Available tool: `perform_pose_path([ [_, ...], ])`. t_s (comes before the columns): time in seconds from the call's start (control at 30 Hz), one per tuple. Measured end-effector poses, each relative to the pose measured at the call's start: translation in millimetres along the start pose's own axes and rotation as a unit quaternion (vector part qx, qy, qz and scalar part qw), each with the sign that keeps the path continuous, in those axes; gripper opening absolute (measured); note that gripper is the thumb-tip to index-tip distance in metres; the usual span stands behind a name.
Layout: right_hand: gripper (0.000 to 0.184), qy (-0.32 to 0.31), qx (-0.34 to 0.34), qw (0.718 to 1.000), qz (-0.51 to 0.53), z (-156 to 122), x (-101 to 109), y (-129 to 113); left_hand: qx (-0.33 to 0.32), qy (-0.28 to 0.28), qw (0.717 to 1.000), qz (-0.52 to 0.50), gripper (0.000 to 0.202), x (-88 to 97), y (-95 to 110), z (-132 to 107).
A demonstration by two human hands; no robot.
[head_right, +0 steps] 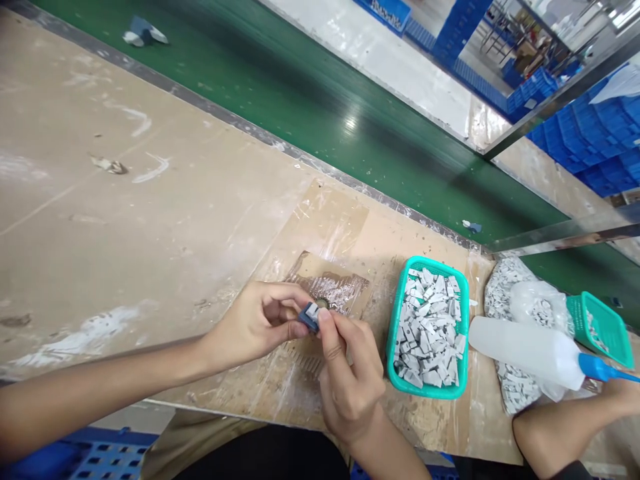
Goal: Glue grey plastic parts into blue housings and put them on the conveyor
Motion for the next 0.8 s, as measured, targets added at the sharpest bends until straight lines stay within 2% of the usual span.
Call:
perform_pose_path([
  [0.1, 0.053, -0.001, -0.01, 1.0, -0.002, 3.0, -2.1, -1.9, -0.003, 0.009, 1.0, 0.003, 0.015, 2.2, 2.0, 0.2],
  [0.3, 0.057, 0.002, -0.029, 0.999, 0.034, 0.4, -8.2, -6.7, -0.072, 0.04, 0.996, 0.043, 0.02, 5.0, 14.3, -7.9],
  [0.43, 0.055, 0.018, -0.031, 0.999, 0.018, -1.9, -10.4, -6.5, -0.076, 0.038, 0.995, 0.046, 0.027, 6.7, 18.4, -10.7],
  [0.53, 0.054, 0.002, -0.052, 0.998, 0.045, 4.4, -8.6, 1.9, -0.078, 0.003, 0.996, 0.03, 0.032, 8.8, 19.2, -6.7],
  [0.63, 0.045, -0.018, -0.081, 0.994, 0.069, 13.2, -4.8, 12.1, -0.067, -0.074, 0.994, -0.04, 0.024, 9.0, 18.7, -2.0],
  [0.7, 0.041, -0.015, -0.085, 0.994, 0.07, 17.7, -3.1, 15.2, -0.043, -0.117, 0.986, -0.106, 0.028, 8.3, 17.8, -1.0],
  [0.8, 0.048, 0.001, -0.075, 0.993, 0.087, 21.7, -4.5, 13.8, 0.006, -0.146, 0.974, -0.174, 0.031, 6.8, 15.0, -1.8],
])
Point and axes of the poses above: each hand's wrist, its own z-axis towards the middle knuckle, its own x-axis out of the back of the hand, y = z × x, the point moved 4 cm from there along z, towards the middle knuckle, and after that the axes turned 13 degrees about x, right-handed, at the moved point
